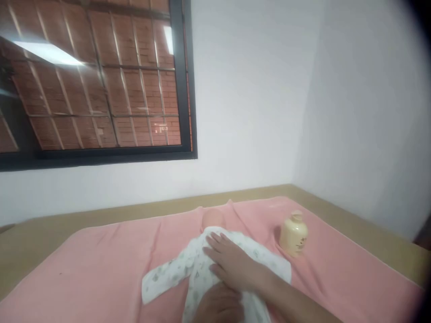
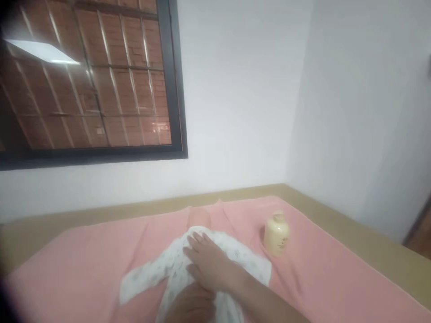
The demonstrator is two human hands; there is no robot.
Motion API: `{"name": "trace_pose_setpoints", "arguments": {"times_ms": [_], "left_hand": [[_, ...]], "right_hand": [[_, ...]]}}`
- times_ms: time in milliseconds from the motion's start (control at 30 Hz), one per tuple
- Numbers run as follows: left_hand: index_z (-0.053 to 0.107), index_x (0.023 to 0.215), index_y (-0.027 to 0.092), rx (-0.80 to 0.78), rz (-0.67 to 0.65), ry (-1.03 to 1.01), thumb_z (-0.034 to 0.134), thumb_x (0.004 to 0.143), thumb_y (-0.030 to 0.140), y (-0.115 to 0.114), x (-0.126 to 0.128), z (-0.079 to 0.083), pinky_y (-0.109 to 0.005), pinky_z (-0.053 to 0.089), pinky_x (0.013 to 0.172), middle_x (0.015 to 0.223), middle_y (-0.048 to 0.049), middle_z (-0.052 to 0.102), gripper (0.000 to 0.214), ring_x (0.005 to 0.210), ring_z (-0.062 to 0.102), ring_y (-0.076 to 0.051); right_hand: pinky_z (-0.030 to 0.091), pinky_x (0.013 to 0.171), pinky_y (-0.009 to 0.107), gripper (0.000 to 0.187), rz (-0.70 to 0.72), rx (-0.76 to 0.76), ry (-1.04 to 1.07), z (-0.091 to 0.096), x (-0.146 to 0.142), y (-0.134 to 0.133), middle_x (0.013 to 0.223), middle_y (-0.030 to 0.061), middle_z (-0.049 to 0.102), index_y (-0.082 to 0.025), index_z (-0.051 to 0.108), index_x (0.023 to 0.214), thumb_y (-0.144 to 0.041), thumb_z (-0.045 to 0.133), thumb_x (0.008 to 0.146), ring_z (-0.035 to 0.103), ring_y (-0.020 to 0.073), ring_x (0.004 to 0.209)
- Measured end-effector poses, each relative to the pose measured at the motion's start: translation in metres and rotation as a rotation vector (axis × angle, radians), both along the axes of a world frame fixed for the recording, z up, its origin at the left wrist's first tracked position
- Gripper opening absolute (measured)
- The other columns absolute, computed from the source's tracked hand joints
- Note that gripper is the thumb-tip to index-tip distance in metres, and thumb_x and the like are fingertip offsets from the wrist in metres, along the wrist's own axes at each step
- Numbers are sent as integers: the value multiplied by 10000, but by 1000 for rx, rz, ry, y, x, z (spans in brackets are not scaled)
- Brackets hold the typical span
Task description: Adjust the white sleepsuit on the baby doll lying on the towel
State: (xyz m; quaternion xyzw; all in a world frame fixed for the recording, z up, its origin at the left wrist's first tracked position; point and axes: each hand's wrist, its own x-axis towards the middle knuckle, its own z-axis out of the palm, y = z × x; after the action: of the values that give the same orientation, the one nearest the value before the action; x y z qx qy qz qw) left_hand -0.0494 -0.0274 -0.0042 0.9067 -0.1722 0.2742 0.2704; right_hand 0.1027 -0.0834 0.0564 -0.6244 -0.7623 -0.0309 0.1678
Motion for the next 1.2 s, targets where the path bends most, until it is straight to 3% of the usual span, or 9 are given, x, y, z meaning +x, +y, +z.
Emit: {"name": "trace_pose_setpoints", "arguments": {"times_ms": [100, 200, 333, 500, 567, 767, 900, 967, 1200], "left_hand": [[609, 922, 214, 143, -23, -106, 479, 883, 260, 6, 11, 2, -383, 477, 917, 818, -63, 691, 144, 948, 631, -211], [579, 862, 162, 265, -1, -250, 475, 876, 212, 4, 18, 4, -335, 465, 928, 742, -60, 683, 116, 905, 637, -184], [566, 816, 157, 188, 2, -292, 368, 917, 240, -3, 20, -1, -318, 506, 805, 688, -68, 650, 237, 767, 622, -166], [571, 922, 169, 172, 31, -296, 405, 909, 259, -1, 18, -5, -350, 480, 896, 758, -68, 673, 190, 854, 631, -189], [566, 972, 163, 193, 24, -270, 433, 900, 245, 0, 16, -2, -359, 450, 952, 802, -73, 683, 173, 919, 624, -193], [607, 899, 185, 148, 15, -122, 373, 909, 256, -3, 14, 7, -373, 481, 909, 811, -85, 668, 245, 895, 619, -198], [635, 829, 211, 89, 19, -21, 368, 906, 304, -6, 14, 12, -357, 497, 891, 813, -72, 663, 292, 861, 620, -194], [647, 824, 216, 66, 26, 5, 357, 907, 319, -7, 13, 15, -354, 496, 894, 809, -65, 665, 319, 859, 622, -195], [613, 1044, 224, 38, 209, -35, 415, 883, 245, -9, -1, 16, -358, 464, 951, 1020, -60, 657, 256, 1028, 585, -195]], "right_hand": [[112, 1129, 416, 474, 83, 1, 33, 4, 13, 6, 1447, -5, 337, -284, 367, 1377, -415, 365, 921, 179, 194, 1369], [149, 1115, 447, 596, -144, 13, 78, -13, 14, 14, 1477, 92, 256, -160, 287, 1421, -478, 325, 918, 163, 251, 1370], [197, 1090, 479, 668, -393, 48, 62, -31, 2, 9, 1453, 234, 226, 14, 283, 1394, -454, 308, 918, 166, 333, 1355], [127, 1107, 501, 412, -56, 50, 7, -16, 9, 4, 1426, 9, 374, -272, 454, 1318, -273, 293, 938, 198, 238, 1359], [93, 1118, 485, 408, 9, 24, 16, -11, 15, 7, 1422, -44, 376, -314, 453, 1307, -262, 293, 936, 185, 203, 1365], [149, 1101, 490, 613, -275, 1, 85, -25, 13, 10, 1496, 134, 174, -103, 250, 1430, -431, 316, 915, 106, 291, 1376], [243, 1041, 534, 731, -521, 3, 117, -36, -1, -2, 1413, 257, 301, 16, 272, 1396, -488, 373, 876, 237, 391, 1316], [283, 996, 552, 674, -531, -7, 120, -36, -6, -11, 1338, 276, 402, 18, 353, 1353, -455, 392, 874, 326, 418, 1258], [398, 885, 350, 402, -268, -35, 140, 1, 11, -22, 1082, 57, 620, -229, 578, 1107, -456, 303, 922, 537, 224, 1025]]}}
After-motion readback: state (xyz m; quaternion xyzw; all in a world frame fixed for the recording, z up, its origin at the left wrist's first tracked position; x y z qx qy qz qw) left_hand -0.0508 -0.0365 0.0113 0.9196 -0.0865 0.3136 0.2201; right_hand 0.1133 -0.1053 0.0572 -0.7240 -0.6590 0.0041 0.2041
